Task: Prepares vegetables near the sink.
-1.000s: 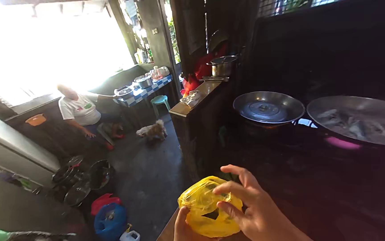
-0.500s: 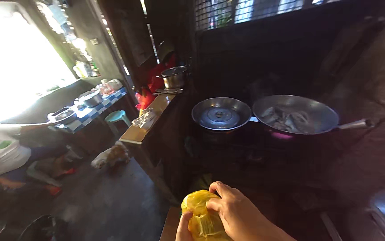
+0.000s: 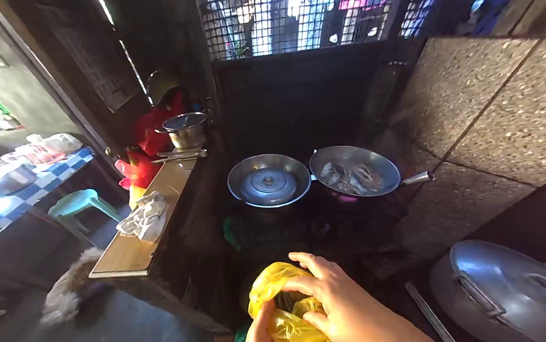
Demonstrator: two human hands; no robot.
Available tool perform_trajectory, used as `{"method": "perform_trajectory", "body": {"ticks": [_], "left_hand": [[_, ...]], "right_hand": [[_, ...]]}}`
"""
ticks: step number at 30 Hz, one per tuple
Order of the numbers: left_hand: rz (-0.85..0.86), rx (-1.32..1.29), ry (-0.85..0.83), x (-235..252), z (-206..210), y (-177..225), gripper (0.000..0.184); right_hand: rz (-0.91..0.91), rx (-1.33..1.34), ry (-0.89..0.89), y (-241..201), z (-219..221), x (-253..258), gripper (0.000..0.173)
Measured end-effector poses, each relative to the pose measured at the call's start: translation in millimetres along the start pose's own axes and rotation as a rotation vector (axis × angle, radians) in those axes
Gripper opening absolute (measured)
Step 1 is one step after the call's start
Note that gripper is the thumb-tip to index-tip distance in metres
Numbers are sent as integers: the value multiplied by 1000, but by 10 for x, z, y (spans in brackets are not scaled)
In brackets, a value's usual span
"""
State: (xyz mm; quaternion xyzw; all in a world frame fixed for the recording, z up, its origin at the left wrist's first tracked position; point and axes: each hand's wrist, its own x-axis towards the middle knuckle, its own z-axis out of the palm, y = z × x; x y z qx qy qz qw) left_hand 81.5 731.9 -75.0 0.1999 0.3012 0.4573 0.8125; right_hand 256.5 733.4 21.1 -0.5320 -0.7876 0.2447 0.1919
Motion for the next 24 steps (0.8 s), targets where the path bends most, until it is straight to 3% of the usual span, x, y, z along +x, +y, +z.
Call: {"method": "perform_trajectory", "body": {"ticks": [2, 3, 8, 12, 14, 16, 20, 22, 24], "left_hand": [[-33, -10, 51, 74, -3, 35, 46], [-63, -12, 61, 104, 18, 56, 49], [-177, -128, -76, 240, 68, 81, 47], [-182, -259, -161, 335, 140, 0, 43], [-190, -262, -192, 361, 215, -93, 41], [-235, -266, -234, 360, 260, -212, 33], [-350, -194, -422, 250, 459, -462, 19], [-409, -162, -552, 158, 577, -691, 17], [-447, -123, -637, 27, 729, -958, 17]], "right_hand": [[18, 42, 48, 54, 9, -6, 32], [41, 48, 55, 78, 28, 11, 31], [181, -32, 31, 204, 81, 75, 69], [212, 47, 150, 360, 196, -270, 75], [216, 30, 375, 360, 280, -549, 69], [239, -43, 531, 313, 320, -850, 51], [316, -50, 607, 153, 346, -1454, 32], [329, -130, 720, 124, 385, -1765, 13], [326, -210, 819, 92, 395, -2134, 10]]}}
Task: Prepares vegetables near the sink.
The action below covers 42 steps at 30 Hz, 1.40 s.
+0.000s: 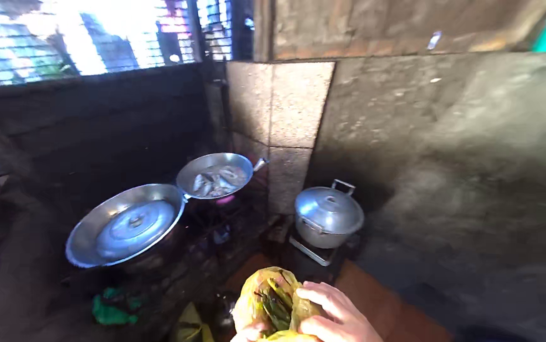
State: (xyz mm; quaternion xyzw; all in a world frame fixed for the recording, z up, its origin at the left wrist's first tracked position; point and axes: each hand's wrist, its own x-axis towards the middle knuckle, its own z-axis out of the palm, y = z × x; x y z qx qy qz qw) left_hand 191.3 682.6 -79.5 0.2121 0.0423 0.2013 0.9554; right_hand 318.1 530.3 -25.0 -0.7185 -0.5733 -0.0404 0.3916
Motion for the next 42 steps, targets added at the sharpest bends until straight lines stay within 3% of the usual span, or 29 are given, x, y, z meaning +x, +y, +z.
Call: {"method": "perform_trajectory", "body": {"ticks": [5, 10, 13, 16, 21, 24, 27, 30, 33, 36, 40, 42], "left_hand": [[-47, -48, 24, 258, 571, -983, 18], [-197, -104, -71, 349, 1201, -2231, 15], [-309, -93, -63, 332, 1553, -2935, 12], [-419, 6, -43, 244, 1941, -3548, 33], [-673, 137, -63, 159, 2419, -4349, 49], [-785, 167, -80, 228, 2570, -4749, 49], [-913, 151, -130, 360, 2663, -5161, 49], [-1025, 146, -184, 541, 2811, -5580, 47], [-1108, 122, -250, 780, 2994, -5970, 40], [-1153, 180, -315, 1023, 3201, -6277, 42], [-1218, 204, -408, 1347, 3355, -6581, 46], [-1231, 178, -445, 1468, 3390, -6692, 50]], "right_hand": [[-14, -128, 81, 256, -906, -883, 16], [238, -203, 195, 455, -1756, -2005, 29], [470, -79, 446, 442, -2213, -2503, 20], [543, -227, 696, 425, -2664, -2814, 17], [720, -520, 560, 606, -3104, -3197, 24], [907, -433, 550, 683, -3318, -3411, 25], [989, -170, 784, 844, -3563, -3673, 26], [900, 3, 1141, 1062, -3881, -3844, 23], [792, 70, 1328, 1225, -4312, -3862, 20], [979, -177, 1212, 1387, -4670, -3873, 17], [1531, -203, 569, 1545, -5093, -3667, 37], [1654, -157, 431, 1709, -5185, -3625, 39]]}}
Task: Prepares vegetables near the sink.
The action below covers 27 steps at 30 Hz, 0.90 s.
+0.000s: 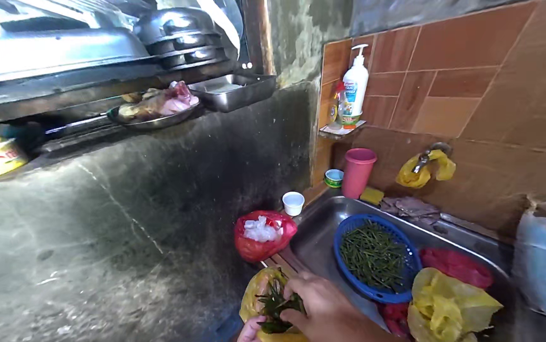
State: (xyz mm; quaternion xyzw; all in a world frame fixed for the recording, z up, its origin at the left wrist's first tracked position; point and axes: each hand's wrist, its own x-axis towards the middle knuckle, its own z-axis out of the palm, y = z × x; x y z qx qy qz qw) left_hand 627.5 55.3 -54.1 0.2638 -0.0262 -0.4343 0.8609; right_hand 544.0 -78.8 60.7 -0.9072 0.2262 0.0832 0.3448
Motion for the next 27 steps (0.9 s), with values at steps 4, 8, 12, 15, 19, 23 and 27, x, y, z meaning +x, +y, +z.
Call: {"method": "perform_trajectory", "body": {"ticks": [4, 8, 12, 15, 19, 23, 27], "left_hand": [[40, -14, -76, 194, -115, 24, 53], [31, -20, 24, 280, -21, 19, 51], [101, 6, 185, 279, 161, 110, 46], [163, -59, 136, 291, 138, 166, 41], [217, -120, 100, 205, 109, 203, 33], [296, -142, 81, 95, 64, 195, 27], [318, -125, 88, -24, 81, 168, 26]], "right_hand": [[-146, 378, 248, 259, 42, 246, 27], [-263, 977, 239, 406, -72, 503, 19], [-271, 1185, 169, 300, -296, 619, 11], [-334, 1171, 83, 268, -379, 705, 12], [-398, 891, 11, 220, -356, 787, 15], [-488, 414, -33, 163, -227, 745, 26], [-505, 32, -6, -16, 34, 593, 22]]}}
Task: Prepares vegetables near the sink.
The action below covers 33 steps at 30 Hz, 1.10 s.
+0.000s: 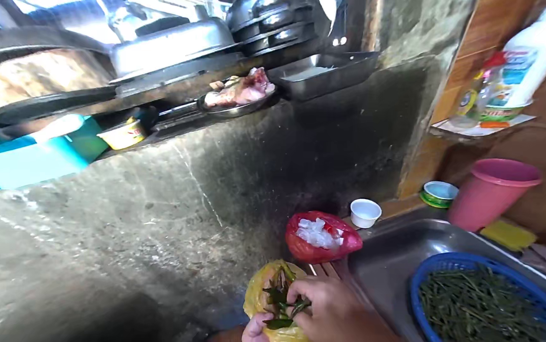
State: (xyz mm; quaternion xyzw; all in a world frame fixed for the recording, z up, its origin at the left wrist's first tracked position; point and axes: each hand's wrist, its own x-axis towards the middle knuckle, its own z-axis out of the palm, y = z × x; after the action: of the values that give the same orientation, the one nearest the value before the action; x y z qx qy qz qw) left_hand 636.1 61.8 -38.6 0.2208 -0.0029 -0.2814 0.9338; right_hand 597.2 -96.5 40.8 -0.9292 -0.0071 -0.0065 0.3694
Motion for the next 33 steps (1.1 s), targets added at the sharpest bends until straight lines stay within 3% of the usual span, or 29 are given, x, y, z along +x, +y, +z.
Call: {"method": "perform_trajectory", "body": {"ticks": [3, 5, 7, 12, 14, 17, 20, 22, 24, 27, 31, 33], "left_hand": [[18, -27, 18, -91, -41, 0, 28], [32, -31, 54, -144, -79, -5, 32], [52, -34, 104, -185, -83, -23, 37], [84, -52, 129, -274, -125, -13, 42], [84, -51, 129, -294, -129, -6, 44], [84, -61, 124, -320, -120, 3, 41], [88, -83, 109, -334, -164, 15, 35], [94, -81, 137, -335, -160, 22, 36], [95, -80, 149, -347, -168, 16, 35], [104, -56, 139, -348, -173, 6, 37], [106, -76, 103, -342, -220, 13, 32], [109, -81, 115, -339, -205, 15, 31]], "right_hand": [[-29, -155, -26, -59, 100, -24, 25], [59, -214, -198, -122, -2, 0, 30], [100, -147, -249, -87, -48, 31, 31], [-80, 549, -49, 178, 50, 77, 17], [-85, 788, -35, 162, 28, 116, 7], [-38, 980, -60, 123, -33, 149, 12], [41, 950, -186, 98, -93, 129, 20], [92, 887, -217, 80, -93, 123, 16], [63, 739, -215, 91, -47, 125, 13], [-33, 440, -193, 96, 32, 106, 24], [-9, 27, -300, -110, 119, 6, 23], [-45, -87, -244, -149, 210, -46, 23]]}}
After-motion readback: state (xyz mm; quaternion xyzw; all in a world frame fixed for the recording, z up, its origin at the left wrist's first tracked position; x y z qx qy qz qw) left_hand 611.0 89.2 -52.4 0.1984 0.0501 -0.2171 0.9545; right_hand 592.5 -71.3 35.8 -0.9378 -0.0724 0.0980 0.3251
